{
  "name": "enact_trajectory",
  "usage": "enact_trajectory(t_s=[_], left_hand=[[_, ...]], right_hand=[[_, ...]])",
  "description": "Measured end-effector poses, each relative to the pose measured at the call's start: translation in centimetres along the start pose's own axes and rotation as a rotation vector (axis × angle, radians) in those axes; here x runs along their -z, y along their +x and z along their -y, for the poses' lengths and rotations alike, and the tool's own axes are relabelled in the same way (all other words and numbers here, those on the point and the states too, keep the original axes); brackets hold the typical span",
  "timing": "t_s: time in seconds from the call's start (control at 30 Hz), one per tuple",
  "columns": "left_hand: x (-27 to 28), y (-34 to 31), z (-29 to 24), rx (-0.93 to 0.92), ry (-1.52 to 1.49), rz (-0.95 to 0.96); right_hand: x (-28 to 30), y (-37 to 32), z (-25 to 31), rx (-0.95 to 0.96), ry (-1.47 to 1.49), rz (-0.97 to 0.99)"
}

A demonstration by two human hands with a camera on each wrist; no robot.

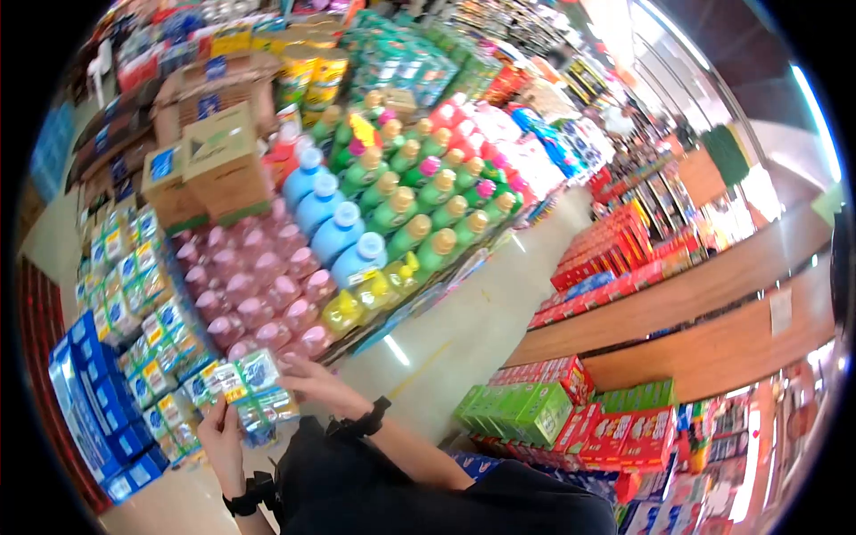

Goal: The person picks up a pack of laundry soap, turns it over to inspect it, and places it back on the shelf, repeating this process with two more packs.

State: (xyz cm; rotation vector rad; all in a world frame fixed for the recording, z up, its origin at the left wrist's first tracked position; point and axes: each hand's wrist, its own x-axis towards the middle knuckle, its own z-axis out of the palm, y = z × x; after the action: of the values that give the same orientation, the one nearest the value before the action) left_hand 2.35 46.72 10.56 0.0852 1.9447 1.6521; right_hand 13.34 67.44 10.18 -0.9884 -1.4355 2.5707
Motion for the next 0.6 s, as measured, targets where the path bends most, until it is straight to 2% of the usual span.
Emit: enact_trajectory(t_s=[0.07, 0.13, 0.27, 0.37, 0.47, 0.6], left_hand=[[-1.6, -0.3, -0.3, -0.043, 0.015, 0.082], [-3.3, -0.9, -1.2, -0.06, 0.114, 0.159], [-6.6, -2.6, -2.8, -0.073, 0.161, 0.296], [-8.9, -4.5, -4.1, -0.133, 0.242, 0.326], [-10.6, -6.9, -5.5, -0.148, 0.171, 0.365], [-12.1, -8.9, -5.4, -0.327, 0.212, 0.37]], right_hand=[[2.2, -1.9, 1.5, 0.01, -0.079, 0.173], [4.3, -3.1, 0.7, 0.047, -0.141, 0.131], [6.9, -8.1, 0.8, 0.061, -0.022, 0.021], [8.5, -10.8, -0.1, 0.091, 0.068, -0.031], [9.9, -12.6, -1.7, 0.148, 0.212, -0.04], [10.9, -15.2, -2.8, 0.208, 0.298, -0.07]])
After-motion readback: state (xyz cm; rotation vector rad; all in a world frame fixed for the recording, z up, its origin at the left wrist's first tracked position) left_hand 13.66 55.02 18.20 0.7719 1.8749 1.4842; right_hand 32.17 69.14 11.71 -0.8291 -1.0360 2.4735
